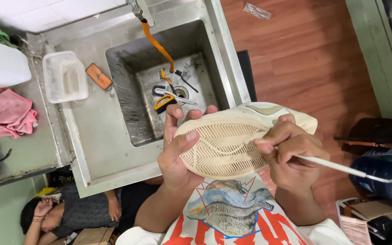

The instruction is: Cleaning a sneaker sole in a sink and then performing manual repair work using a needle and thread.

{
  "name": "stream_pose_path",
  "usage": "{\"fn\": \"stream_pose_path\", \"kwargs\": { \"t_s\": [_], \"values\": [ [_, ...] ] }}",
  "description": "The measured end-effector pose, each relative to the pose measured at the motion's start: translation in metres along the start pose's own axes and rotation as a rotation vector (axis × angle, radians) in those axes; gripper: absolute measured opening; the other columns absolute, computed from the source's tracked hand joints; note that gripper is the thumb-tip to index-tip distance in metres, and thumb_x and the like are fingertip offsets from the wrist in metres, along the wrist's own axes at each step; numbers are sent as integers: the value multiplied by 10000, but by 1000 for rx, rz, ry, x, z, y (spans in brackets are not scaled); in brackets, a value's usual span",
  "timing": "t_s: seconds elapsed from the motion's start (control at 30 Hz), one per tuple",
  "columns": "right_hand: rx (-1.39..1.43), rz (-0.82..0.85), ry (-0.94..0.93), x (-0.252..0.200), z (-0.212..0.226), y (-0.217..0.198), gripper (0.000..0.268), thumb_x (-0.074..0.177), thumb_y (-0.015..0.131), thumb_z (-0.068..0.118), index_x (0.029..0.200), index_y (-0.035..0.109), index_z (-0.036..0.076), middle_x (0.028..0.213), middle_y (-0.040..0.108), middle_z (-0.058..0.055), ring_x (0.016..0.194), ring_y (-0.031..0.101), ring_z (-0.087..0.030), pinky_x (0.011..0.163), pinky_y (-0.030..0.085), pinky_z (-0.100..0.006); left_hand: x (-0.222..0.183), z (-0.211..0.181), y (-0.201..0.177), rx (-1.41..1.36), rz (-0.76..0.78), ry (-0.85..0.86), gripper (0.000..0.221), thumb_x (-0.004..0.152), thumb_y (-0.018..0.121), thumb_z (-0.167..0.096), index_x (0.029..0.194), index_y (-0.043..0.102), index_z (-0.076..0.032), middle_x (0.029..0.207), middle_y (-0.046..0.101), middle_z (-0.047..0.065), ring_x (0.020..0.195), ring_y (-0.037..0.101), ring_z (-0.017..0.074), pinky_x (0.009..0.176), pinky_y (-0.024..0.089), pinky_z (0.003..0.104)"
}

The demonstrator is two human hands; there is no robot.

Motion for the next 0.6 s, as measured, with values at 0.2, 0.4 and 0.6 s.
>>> {"fn": "stream_pose_path", "kwargs": {
  "t_s": [0.2,0.4,0.6],
  "values": [
    [181,-59,-53,-8,-6,-20,325,987,729,52,900,508,273,901,749,63,755,682,-5,733,417,-231,6,-5,5,-24,5,17,381,900,744,22,1162,536,-159,1146,706,83,1311,608,384,1203,422,584],
    [98,-98,179,-14,-5,-38,307,962,715,2,948,461,173,1050,660,-181,942,741,-200,886,691,-287,9,-9,-1,-54,-44,-19,369,889,759,-8,1157,576,-183,1125,756,56,1339,598,380,1214,428,574],
    [216,85,-56,-10,7,-35,227,931,696,-67,966,587,129,982,693,-93,826,827,-224,778,809,-338,11,-9,-1,-82,-68,-33,357,890,753,1,1146,593,-190,1121,761,40,1361,592,375,1236,412,566]
  ]
}}
Point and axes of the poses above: each hand's wrist, its own x-axis towards the middle knuckle, its own y-axis out of the palm, z = x × y, the point moved 9 cm from there along x, towards the middle knuckle
